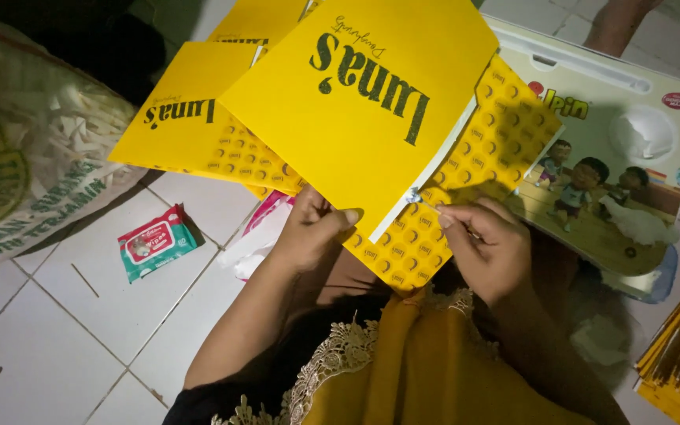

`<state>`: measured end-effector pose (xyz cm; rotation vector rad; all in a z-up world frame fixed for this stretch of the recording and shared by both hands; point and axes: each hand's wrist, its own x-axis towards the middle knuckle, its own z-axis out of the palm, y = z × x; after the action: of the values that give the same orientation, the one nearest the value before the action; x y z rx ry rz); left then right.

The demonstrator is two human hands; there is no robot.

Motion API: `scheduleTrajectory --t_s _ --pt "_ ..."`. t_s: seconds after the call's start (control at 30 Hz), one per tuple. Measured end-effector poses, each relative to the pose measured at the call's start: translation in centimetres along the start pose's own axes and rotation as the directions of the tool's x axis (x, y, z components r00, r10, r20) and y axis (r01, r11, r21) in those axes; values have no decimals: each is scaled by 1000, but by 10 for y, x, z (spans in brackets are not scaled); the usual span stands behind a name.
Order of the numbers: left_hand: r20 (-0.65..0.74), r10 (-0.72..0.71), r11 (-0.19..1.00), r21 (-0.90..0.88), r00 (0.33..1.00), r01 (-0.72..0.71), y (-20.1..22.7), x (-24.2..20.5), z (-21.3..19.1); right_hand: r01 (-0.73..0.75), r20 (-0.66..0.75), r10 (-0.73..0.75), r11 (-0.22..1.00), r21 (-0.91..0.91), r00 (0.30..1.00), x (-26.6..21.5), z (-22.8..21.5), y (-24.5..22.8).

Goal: Assembling yellow cardboard boxes by applying adhesive and threading white strings through pre-cut slits.

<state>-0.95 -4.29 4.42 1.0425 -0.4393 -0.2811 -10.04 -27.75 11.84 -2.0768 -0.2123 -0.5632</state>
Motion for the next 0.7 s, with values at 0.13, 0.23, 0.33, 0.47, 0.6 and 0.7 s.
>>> scheduleTrajectory --t_s 0.13,0.23,0.33,0.47,0.6,0.7 --pt "0 16 1000 -15 1000 -16 -2 -2 7 6 21 -6 1000 1 1000 -4 6 -8" --pt "-19 32 998 -47 999 -33 -6 0 5 23 32 -24 999 42 999 -8 11 -10" --pt "-66 35 996 -80 997 -40 -20 -3 -1 93 44 -94 996 17 995 -8 10 -20" --pt "-134 34 993 -109 990 -49 -11 0 17 143 35 -141 987 -75 989 -19 6 -12" --pt "-190 44 987 -144 981 -72 -7 2 27 175 52 -170 978 -114 984 -14 4 -21" --pt "-256 46 992 -106 966 -75 1 6 38 243 8 -246 949 -202 969 -18 7 -15"
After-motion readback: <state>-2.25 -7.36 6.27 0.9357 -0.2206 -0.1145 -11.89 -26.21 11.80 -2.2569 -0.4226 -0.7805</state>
